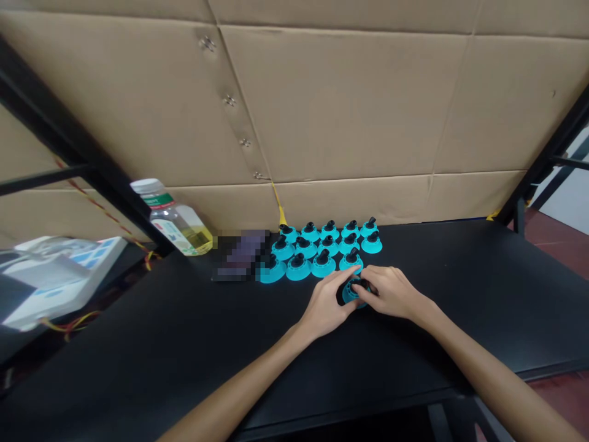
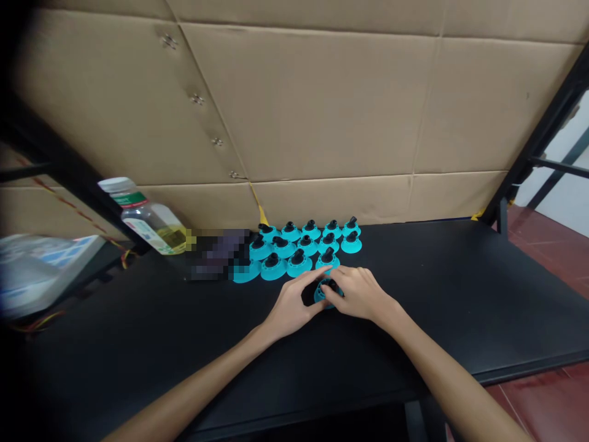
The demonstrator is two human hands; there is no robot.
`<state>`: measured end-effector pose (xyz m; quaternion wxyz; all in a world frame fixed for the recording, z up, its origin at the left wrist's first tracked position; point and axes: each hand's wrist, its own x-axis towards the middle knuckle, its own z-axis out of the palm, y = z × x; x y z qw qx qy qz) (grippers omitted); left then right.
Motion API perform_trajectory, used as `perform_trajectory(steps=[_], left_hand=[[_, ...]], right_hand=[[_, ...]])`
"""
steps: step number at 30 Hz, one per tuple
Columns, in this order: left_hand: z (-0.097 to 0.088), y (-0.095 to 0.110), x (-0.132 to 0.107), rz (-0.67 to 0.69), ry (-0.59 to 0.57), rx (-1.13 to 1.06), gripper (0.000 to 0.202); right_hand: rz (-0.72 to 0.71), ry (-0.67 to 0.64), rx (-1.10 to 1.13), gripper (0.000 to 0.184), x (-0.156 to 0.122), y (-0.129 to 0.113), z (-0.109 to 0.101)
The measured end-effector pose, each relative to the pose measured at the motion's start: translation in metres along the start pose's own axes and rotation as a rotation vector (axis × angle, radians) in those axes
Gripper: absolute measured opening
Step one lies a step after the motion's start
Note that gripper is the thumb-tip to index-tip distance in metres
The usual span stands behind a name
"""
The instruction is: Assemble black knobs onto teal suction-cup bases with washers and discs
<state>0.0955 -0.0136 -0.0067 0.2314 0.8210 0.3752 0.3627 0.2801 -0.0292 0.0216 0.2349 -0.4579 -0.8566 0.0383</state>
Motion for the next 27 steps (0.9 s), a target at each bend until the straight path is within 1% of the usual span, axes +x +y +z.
perform_trajectory(steps=[8,15,18,22,27], left_hand=[[-0.005,0.006,0.000,-0.014,-0.022,0.020,0.057],[-0.004,0.003,-0.002,-0.035,-0.037,-0.021,0.059],[-0.004,0.002,-0.002,-0.054,-0.043,-0.069,0.058],[-0.006,0.002,0.000,-0.081,-0.093,-0.170,0.059],[-0.013,0.000,0.005,-0.105,-0.183,-0.267,0.073]], right_hand=[[0.002,-0.002,0.002,0.028,0.000,0.000,0.002],[0.026,-0.034,0.017,0.028,-0.001,-0.002,0.001],[0.026,-0.054,0.018,0.028,-0.001,-0.003,0.000],[0.001,-0.089,0.032,0.026,-0.001,-0.002,0.000],[-0.046,-0.126,0.086,0.022,-0.004,0.001,-0.005]])
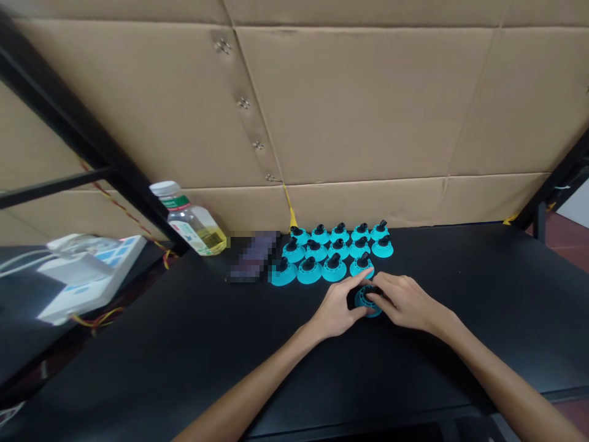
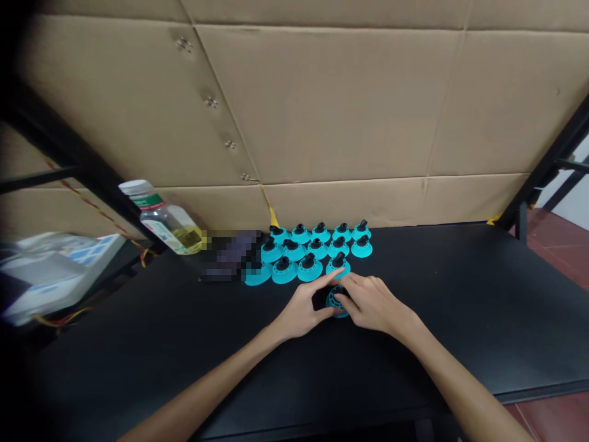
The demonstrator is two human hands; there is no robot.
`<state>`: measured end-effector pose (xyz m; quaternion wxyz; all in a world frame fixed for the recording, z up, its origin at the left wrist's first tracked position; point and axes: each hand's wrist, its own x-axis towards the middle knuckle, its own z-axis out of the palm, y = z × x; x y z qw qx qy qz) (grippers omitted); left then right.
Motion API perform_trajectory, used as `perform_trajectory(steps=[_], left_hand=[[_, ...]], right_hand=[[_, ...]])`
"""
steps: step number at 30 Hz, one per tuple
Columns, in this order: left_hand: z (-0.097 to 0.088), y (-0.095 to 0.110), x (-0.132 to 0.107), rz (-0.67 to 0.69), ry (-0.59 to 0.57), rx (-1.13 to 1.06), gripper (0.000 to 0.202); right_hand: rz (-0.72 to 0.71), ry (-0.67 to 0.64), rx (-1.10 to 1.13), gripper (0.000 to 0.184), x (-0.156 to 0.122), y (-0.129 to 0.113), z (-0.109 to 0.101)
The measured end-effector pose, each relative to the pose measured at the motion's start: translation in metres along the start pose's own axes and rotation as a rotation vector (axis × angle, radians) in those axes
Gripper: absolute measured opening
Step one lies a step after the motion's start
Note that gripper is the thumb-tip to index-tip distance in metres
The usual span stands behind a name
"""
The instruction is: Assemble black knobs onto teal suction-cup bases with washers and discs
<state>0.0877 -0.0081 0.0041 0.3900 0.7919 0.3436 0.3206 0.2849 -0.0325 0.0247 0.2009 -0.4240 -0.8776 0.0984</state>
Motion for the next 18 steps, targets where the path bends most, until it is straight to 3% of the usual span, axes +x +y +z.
perform_trajectory(steps=[7,10,13,18], left_hand=[[0.000,0.009,-0.004,0.019,-0.125,-0.001,0.095],[0.008,0.012,-0.006,0.012,-0.005,0.077,0.095],[0.013,0.011,-0.006,-0.011,0.122,0.299,0.082],[0.014,0.010,-0.005,0.015,0.184,0.401,0.061]], right_hand=[[0.014,0.000,0.056,0.022,-0.001,0.001,-0.009],[0.043,0.051,0.035,0.028,0.001,0.002,-0.007],[0.071,0.099,0.007,0.034,0.002,0.002,-0.004],[0.037,0.135,-0.045,0.037,0.002,0.001,0.001]])
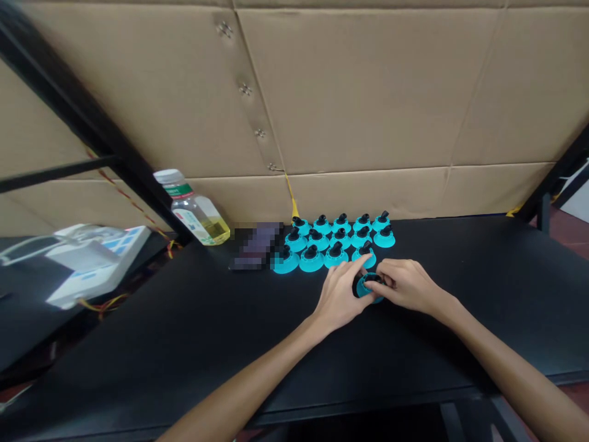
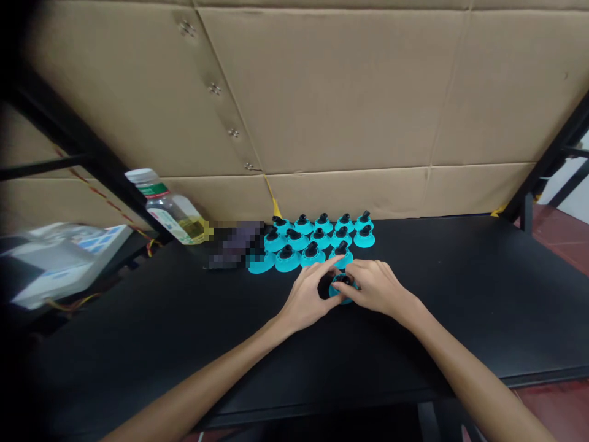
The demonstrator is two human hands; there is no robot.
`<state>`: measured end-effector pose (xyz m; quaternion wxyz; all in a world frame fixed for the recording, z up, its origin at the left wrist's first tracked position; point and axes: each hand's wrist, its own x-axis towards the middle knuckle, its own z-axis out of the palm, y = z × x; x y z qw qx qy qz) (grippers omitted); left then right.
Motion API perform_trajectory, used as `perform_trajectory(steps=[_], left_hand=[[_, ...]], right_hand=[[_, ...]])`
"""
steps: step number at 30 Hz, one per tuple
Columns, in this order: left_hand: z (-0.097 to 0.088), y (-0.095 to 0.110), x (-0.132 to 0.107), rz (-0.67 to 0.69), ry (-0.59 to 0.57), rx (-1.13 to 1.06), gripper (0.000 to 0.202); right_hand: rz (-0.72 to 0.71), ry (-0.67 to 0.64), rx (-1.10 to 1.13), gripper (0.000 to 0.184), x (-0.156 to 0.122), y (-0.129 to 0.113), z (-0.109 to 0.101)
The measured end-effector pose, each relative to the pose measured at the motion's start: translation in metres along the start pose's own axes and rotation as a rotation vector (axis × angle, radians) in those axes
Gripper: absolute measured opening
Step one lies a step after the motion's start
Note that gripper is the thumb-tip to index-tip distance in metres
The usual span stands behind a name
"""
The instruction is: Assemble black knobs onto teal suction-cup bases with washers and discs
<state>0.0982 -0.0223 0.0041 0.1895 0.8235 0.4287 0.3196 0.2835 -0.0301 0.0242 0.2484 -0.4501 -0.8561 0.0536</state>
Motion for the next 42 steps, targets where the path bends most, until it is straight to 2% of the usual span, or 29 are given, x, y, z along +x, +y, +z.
perform_trajectory(steps=[7,26,42], left_hand=[[0.0015,-0.0022,-0.0028,0.048,-0.002,-0.073,0.059],[-0.0015,-0.0003,-0.0027,0.039,-0.035,-0.067,0.057],[-0.0006,-0.0036,-0.0002,0.057,-0.016,-0.033,0.057]], right_hand=[[-0.017,0.002,-0.004,0.036,-0.0005,-0.0010,-0.0012],[-0.015,-0.034,-0.042,0.036,-0.0006,-0.0028,-0.0026],[-0.008,-0.028,-0.041,0.034,0.0023,-0.0044,-0.0049]])
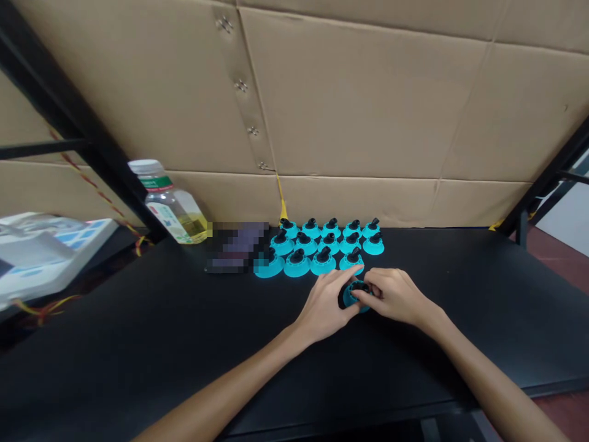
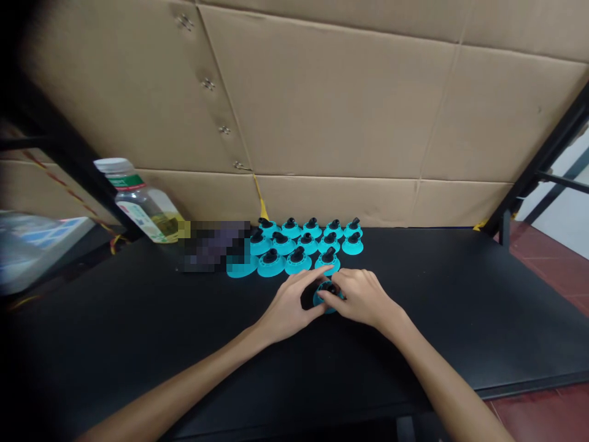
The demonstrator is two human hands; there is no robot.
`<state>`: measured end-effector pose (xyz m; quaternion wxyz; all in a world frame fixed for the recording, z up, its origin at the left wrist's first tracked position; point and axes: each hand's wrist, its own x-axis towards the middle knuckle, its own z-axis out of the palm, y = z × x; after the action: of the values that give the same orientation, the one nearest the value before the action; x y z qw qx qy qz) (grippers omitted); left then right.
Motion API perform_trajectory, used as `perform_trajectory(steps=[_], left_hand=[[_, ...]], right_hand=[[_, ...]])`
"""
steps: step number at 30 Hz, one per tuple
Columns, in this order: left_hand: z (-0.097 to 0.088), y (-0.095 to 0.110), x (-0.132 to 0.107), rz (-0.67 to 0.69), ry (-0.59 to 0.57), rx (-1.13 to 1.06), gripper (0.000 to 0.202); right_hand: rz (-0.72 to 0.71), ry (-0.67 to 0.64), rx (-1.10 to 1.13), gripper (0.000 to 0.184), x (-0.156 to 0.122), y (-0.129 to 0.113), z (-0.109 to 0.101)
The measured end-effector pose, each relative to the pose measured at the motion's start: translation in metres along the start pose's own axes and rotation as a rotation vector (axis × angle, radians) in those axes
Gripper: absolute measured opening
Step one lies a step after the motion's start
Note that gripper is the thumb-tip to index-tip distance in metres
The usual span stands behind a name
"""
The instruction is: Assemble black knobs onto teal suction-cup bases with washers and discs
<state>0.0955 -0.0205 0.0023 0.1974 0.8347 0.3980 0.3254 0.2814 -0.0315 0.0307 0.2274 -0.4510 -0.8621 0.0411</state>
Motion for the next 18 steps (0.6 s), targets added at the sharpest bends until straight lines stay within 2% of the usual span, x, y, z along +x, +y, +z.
perform_trajectory(steps=[18], left_hand=[[0.0012,0.0001,-0.0016,-0.007,-0.013,-0.049,0.056]], right_hand=[[0.008,-0.028,-0.022,0.035,-0.0031,0.0019,0.0015]])
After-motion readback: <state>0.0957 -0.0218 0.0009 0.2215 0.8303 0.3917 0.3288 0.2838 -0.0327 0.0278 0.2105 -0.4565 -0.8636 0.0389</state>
